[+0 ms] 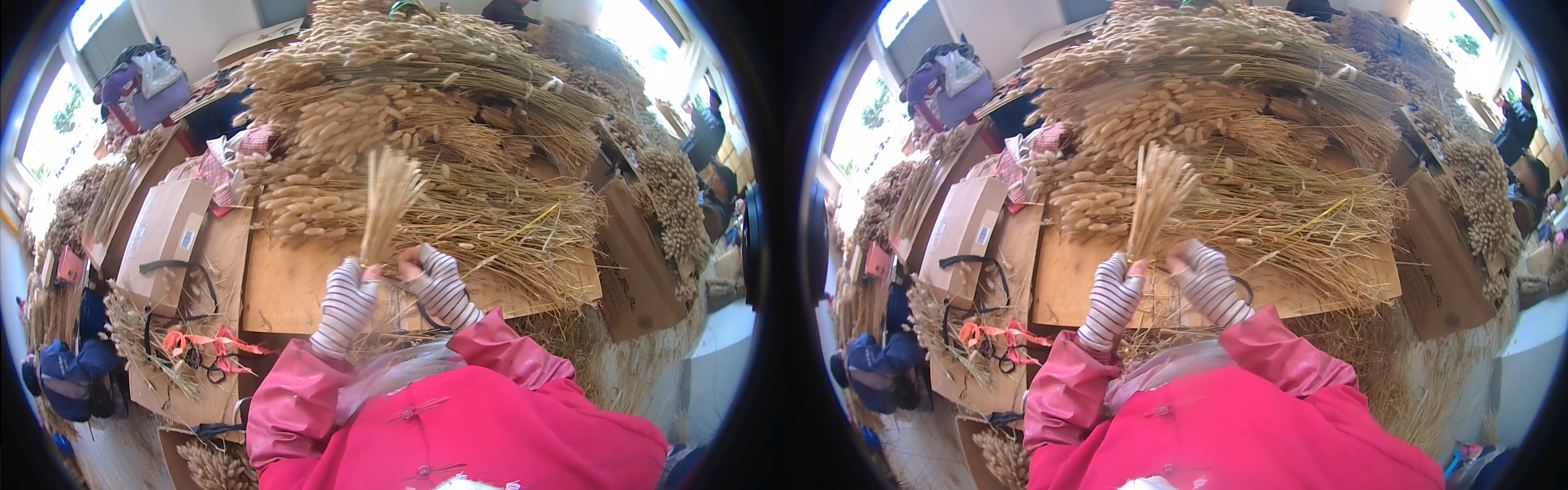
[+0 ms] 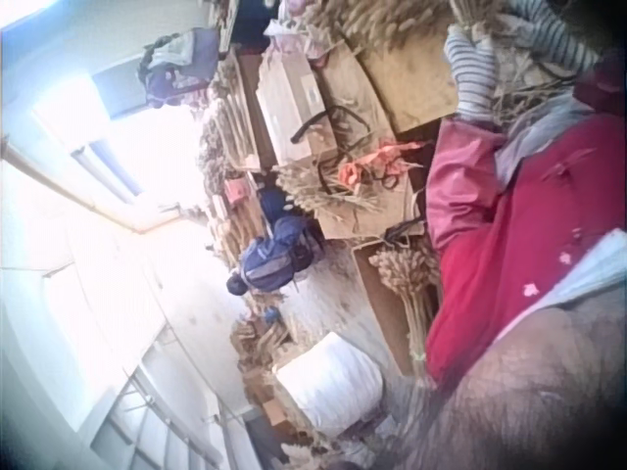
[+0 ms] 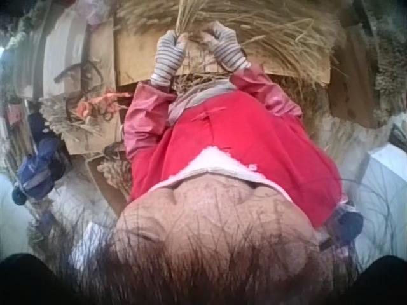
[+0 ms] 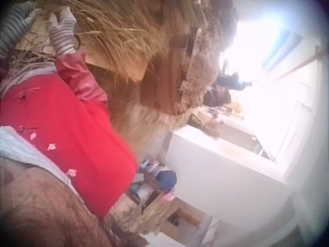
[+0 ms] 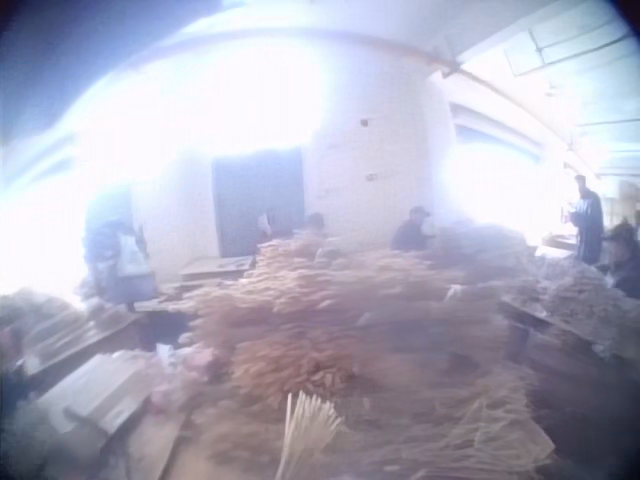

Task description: The person gathers dried wheat stalks from a large pile, aligns them into a neat bundle, and ties the bundle with a rubber band. The person repeats this process multiple times, placing the finished bundles into a cardboard box.

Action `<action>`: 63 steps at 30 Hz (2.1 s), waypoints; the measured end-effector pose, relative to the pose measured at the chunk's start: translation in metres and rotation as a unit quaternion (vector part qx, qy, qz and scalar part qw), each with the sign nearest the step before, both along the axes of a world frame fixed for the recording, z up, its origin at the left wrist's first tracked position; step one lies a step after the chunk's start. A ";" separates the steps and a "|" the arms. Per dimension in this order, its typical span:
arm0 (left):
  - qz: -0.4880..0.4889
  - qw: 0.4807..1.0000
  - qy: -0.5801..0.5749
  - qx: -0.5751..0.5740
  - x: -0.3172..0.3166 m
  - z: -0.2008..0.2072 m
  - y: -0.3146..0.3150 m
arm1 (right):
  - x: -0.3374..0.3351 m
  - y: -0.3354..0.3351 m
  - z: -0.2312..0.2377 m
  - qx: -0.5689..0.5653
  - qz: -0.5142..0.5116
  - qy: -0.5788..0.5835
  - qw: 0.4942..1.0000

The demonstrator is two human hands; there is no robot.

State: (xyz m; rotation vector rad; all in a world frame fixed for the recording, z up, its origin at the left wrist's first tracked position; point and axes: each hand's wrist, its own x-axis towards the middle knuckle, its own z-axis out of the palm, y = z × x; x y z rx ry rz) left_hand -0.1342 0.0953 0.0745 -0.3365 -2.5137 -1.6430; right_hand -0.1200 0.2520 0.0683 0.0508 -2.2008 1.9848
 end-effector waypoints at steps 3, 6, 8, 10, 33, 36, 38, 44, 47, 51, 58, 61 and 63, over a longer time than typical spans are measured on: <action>-0.001 0.994 -0.108 0.022 -0.009 -0.012 -0.005 | 0.001 -0.008 -0.008 0.301 -0.032 0.244 0.921; -0.042 0.995 -0.089 0.012 -0.008 -0.017 -0.002 | 0.003 -0.012 -0.015 0.405 -0.048 0.286 0.867; -0.060 0.980 -0.166 0.088 -0.005 -0.014 0.000 | 0.004 -0.013 -0.017 0.461 -0.026 0.263 0.847; -0.077 0.946 -0.268 0.165 -0.002 -0.005 -0.004 | 0.004 -0.014 -0.016 0.465 -0.042 0.304 0.831; -0.008 0.991 -0.113 0.065 0.007 0.019 -0.006 | -0.002 -0.006 -0.012 -0.077 0.055 -0.036 0.995; -0.012 0.970 -0.199 0.136 -0.002 0.011 -0.013 | 0.001 -0.015 -0.010 0.260 -0.007 0.213 0.942; -0.026 0.973 -0.197 0.121 -0.005 0.006 -0.013 | 0.001 -0.020 -0.010 0.367 -0.023 0.272 0.889; -0.138 0.911 -0.321 0.220 0.000 0.007 -0.024 | 0.001 -0.016 -0.020 0.502 0.037 0.286 0.815; -0.188 0.882 -0.357 0.243 0.000 0.011 -0.034 | -0.003 -0.015 -0.023 0.479 0.053 0.321 0.815; -0.189 0.868 -0.356 0.289 0.003 0.004 -0.039 | -0.006 -0.016 -0.020 0.425 0.056 0.359 0.829; -0.102 0.983 -0.123 0.093 0.021 -0.014 -0.020 | 0.001 -0.020 -0.012 0.108 0.137 0.086 0.981; -0.023 0.997 0.064 -0.048 0.039 -0.016 0.002 | 0.011 -0.021 -0.010 -0.143 0.121 -0.112 0.976; -0.027 0.996 0.083 -0.010 0.048 -0.016 0.008 | 0.015 -0.019 -0.008 -0.359 0.162 -0.262 0.881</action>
